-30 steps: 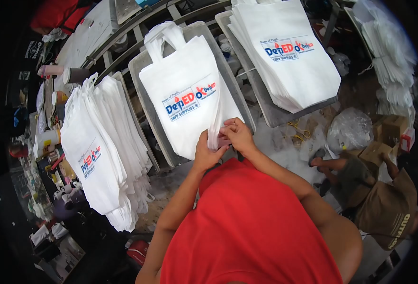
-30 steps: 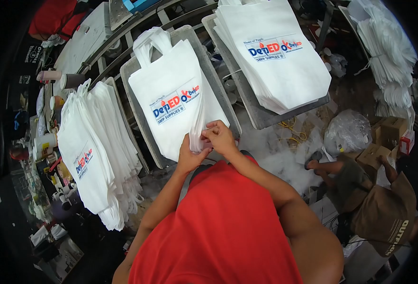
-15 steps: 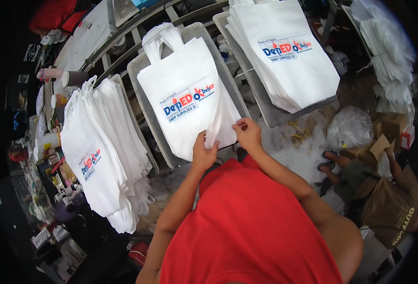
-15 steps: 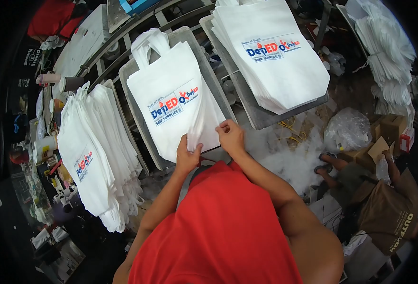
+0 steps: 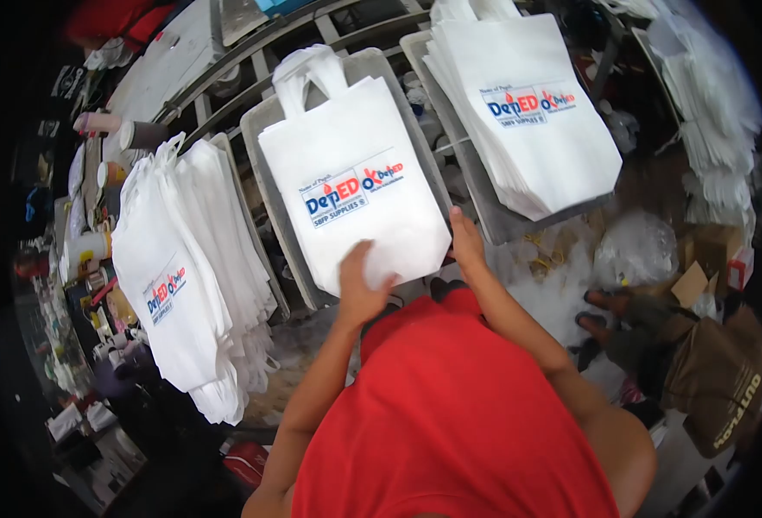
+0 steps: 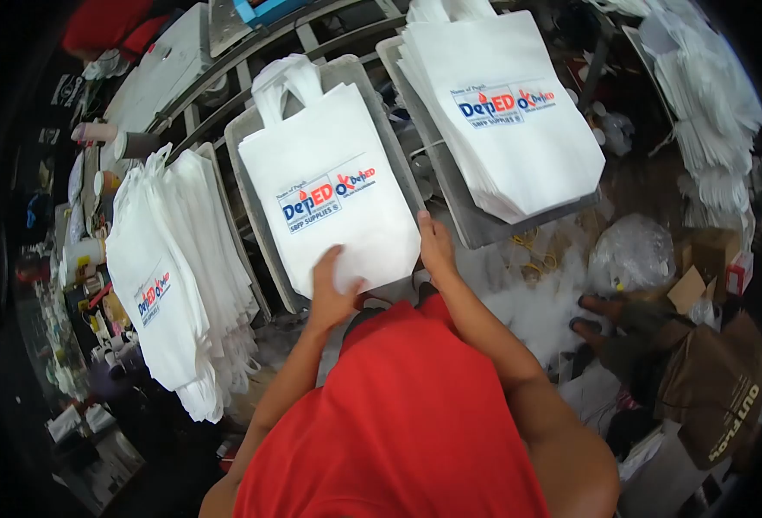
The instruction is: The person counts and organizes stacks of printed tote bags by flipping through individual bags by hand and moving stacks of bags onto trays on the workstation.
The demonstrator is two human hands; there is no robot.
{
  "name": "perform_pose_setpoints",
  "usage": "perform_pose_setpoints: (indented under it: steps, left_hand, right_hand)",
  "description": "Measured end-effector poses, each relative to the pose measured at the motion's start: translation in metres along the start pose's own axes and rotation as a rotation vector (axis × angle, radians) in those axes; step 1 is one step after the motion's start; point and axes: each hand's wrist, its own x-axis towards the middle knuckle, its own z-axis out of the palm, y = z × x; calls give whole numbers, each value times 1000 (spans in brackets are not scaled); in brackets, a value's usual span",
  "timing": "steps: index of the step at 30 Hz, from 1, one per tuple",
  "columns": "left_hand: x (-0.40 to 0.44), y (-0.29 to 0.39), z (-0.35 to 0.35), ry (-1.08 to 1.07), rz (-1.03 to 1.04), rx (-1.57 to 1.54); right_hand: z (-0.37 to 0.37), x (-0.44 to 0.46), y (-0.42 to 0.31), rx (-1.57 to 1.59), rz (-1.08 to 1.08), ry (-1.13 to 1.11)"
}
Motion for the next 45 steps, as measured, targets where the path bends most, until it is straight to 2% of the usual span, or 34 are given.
perform_pose_setpoints:
  steps: [1, 2, 4, 5, 7, 9, 11, 12, 14, 17, 19, 20, 21, 22, 24, 25, 27, 28, 29, 30, 31, 32, 33, 35, 36, 37, 39, 40, 42, 45]
  left_hand:
    - [-4, -20, -5, 139, -131, 41]
    - [-7, -50, -13, 271, -173, 195]
    - [-5, -85, -18, 405, -553, 114]
    - [-4, -90, -21, 423, -558, 112]
    - [3, -96, -23, 299, -770, 26]
    - [7, -100, -16, 257, -777, 38]
    - [13, -104, -16, 222, -785, 50]
    - [18, -108, -19, 203, -848, -4]
    - [22, -109, -23, 198, -913, -65]
    - [29, -103, -28, 254, -946, -79]
    - [35, -102, -38, 53, -993, -566]
    - [36, -102, -41, 46, -985, -763]
    - [34, -102, -46, 45, -971, -766]
    - [35, -97, -54, 22, -931, -938]
    - [41, -87, -67, 6, -895, -1159]
    - [45, -93, -67, -1, -879, -1161]
    - [55, -109, -67, -10, -885, -1064]
    - [57, -101, -71, -17, -867, -1064]
    - [58, -92, -73, 65, -738, -875]
    - [58, -83, -74, 144, -608, -692]
    - [51, -69, -76, 133, -591, -701]
    - [43, -52, -81, 199, -443, -611]
    - [35, -34, -85, 265, -299, -521]
    - [35, 4, -85, 273, -250, -598]
    - [42, 21, -83, 297, -130, -584]
    - [51, 44, -81, 326, -10, -571]
    - [72, 108, -89, 361, 177, -448]
    - [86, 139, -91, 378, 271, -431]
    - [112, 196, -92, 329, 372, -472]
    - [157, 255, -72, 267, 363, -535]
  right_hand:
    - [3, 2, 1, -9, -5, -17]
    - [5, 2, 3, -171, -59, 25]
    - [11, -8, -4, -461, -173, 90]
    - [15, -10, -4, -467, -186, 78]
    - [22, -8, -4, -396, -100, 13]
    - [23, 1, -3, -396, -38, -13]
    - [20, 13, -7, -352, -19, -286]
    - [18, 19, -8, -362, -33, -299]
    - [17, 14, -23, 47, 132, -442]
    - [25, 29, -39, 11, 195, -455]
    - [25, 36, -50, -94, 105, -436]
    - [25, 39, -55, -202, 74, -479]
    - [25, 41, -61, -311, 43, -520]
    - [28, 42, -71, -307, 27, -515]
    - [32, 41, -87, -64, 296, -557]
    - [34, 42, -88, -59, 281, -551]
    - [40, 51, -85, -206, 64, -609]
    - [46, 44, -89, -315, -48, -503]
    - [48, 36, -92, -308, -65, -491]
    - [45, 26, -92, -462, -292, -409]
    - [37, 12, -93, -617, -513, -317]
    - [28, -2, -90, -562, -612, -254]
    - [16, -21, -102, -563, -621, -233]
    - [-16, -63, -132, -563, -680, -185]
    - [-32, -49, -130, -484, -829, -188]
    - [-47, -69, -152, -519, -851, -107]
    - [-84, -45, -169, -288, -912, -97]
    - [-104, -52, -190, -292, -979, -57]
    - [-147, -62, -232, -245, -1065, -14]
    - [-213, -50, -279, -50, -1065, -43]
